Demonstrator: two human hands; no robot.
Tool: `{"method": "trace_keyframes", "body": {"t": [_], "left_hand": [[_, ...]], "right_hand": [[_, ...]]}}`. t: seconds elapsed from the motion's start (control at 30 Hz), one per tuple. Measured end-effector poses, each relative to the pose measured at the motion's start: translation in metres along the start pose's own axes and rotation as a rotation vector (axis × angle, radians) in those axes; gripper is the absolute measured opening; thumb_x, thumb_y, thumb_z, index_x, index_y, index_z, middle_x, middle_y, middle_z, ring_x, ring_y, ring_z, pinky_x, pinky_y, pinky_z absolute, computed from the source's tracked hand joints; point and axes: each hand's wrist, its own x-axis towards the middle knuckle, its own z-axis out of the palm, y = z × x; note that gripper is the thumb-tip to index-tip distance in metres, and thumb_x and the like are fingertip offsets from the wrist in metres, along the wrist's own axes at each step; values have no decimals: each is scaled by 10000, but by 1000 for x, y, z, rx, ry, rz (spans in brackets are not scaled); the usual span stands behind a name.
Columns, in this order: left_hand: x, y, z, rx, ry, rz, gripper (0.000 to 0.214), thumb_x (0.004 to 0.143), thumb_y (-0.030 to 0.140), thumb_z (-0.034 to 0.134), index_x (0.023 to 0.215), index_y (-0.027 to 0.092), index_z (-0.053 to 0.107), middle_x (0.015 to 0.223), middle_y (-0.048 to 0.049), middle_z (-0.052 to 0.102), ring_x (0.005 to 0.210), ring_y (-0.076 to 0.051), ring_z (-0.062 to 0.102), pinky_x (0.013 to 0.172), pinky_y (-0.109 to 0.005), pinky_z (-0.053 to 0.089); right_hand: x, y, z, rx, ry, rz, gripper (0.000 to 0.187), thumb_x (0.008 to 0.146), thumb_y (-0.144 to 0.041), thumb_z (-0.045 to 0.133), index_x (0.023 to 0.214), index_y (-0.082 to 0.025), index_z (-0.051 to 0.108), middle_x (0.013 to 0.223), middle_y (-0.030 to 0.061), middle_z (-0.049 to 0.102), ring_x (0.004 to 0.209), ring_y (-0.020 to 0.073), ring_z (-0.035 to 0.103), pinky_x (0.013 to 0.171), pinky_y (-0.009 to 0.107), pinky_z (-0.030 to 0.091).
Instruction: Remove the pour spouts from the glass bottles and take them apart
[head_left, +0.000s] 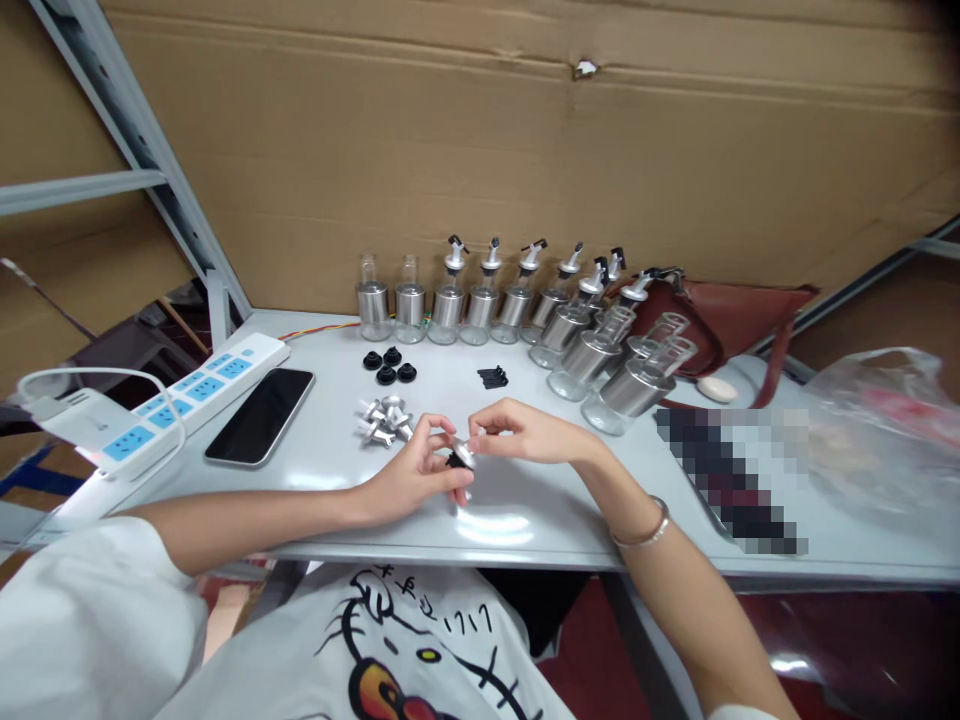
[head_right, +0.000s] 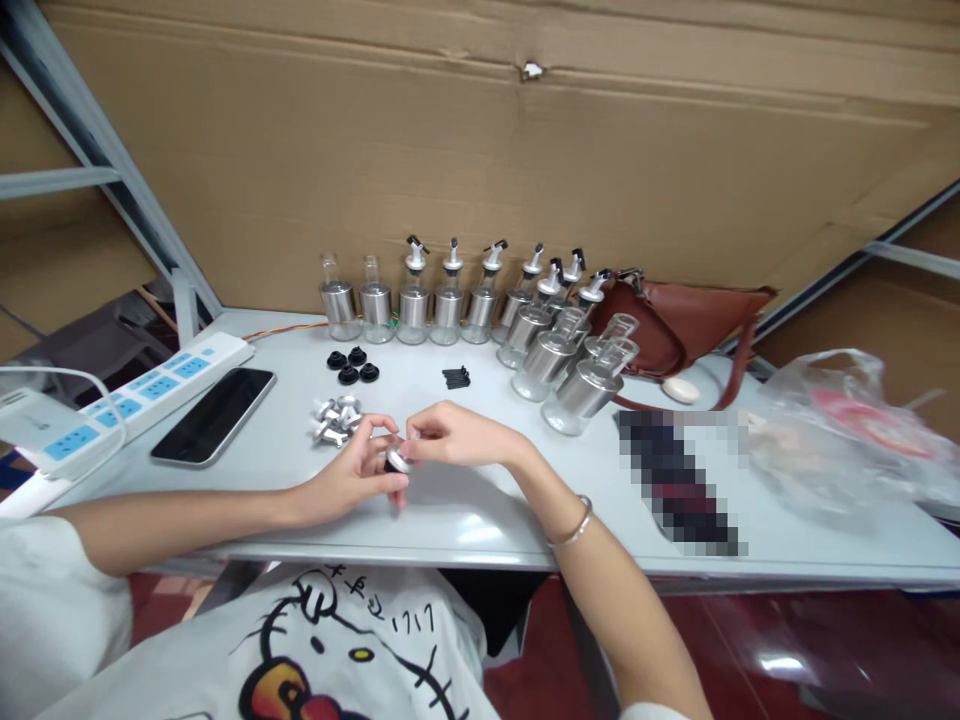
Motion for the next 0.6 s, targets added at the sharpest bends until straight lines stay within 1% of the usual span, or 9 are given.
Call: {"method": "trace_keyframes", "body": {"t": [0.07,0.1,0.17,0.23,0.33,0.4,0.5,0.6], "left_hand": [[0,0,-1,27,2,-9,402,812,380,671,951,213,334,877,9,590,594,-90,619,603,-255,482],[1,1,-2,45,-3,-9,374,829,420,643,923,201,355,843,9,595,579,-85,606,586,-247,472],[0,0,-3,72,-8,-3,358,856,480,583,883,186,381,794,7,606,545,-76,580,542,-227,449],[-1,0,-3,80,8,7,363,861,502,560,879,190,374,729,20,614,505,-74,559,493,-205,422],[-3,0,-4,103,75,-4,359,858,490,566,905,211,344,578,72,586,432,-76,514,438,-179,384],[-4,1,-4,127,110,-20,358,858,493,561,926,219,341,534,87,573,401,-81,497,416,-174,377],[-4,1,-3,160,113,-31,365,864,531,527,910,216,348,527,78,577,386,-84,499,404,-176,376],[-3,0,-4,187,96,-33,371,884,559,471,888,197,390,524,63,569,385,-76,496,415,-178,371]], "right_hand": [[-3,-1,-4,33,5,-1,375,836,-451,539,617,-147,518,517,-75,337,501,62,272,497,233,233],[-5,-1,-6,54,-4,7,395,838,-473,532,615,-148,514,504,-78,332,486,59,274,489,233,233],[-5,1,-7,90,-44,30,413,845,-502,515,644,-142,530,493,-70,380,468,61,323,485,230,263],[-4,4,-6,103,-63,40,398,843,-502,521,705,-131,562,517,-52,448,477,69,382,493,228,306],[-2,6,-4,108,-5,19,363,824,-486,559,787,-126,588,573,-40,488,518,77,421,513,223,350],[-1,6,-2,114,42,8,359,813,-484,576,808,-125,596,576,-44,478,527,79,420,514,219,359],[0,5,0,133,68,3,365,804,-489,586,775,-126,596,537,-58,441,499,73,389,491,216,339],[-1,4,0,129,97,-19,352,813,-476,584,766,-126,592,518,-66,423,480,66,362,474,210,313]]}}
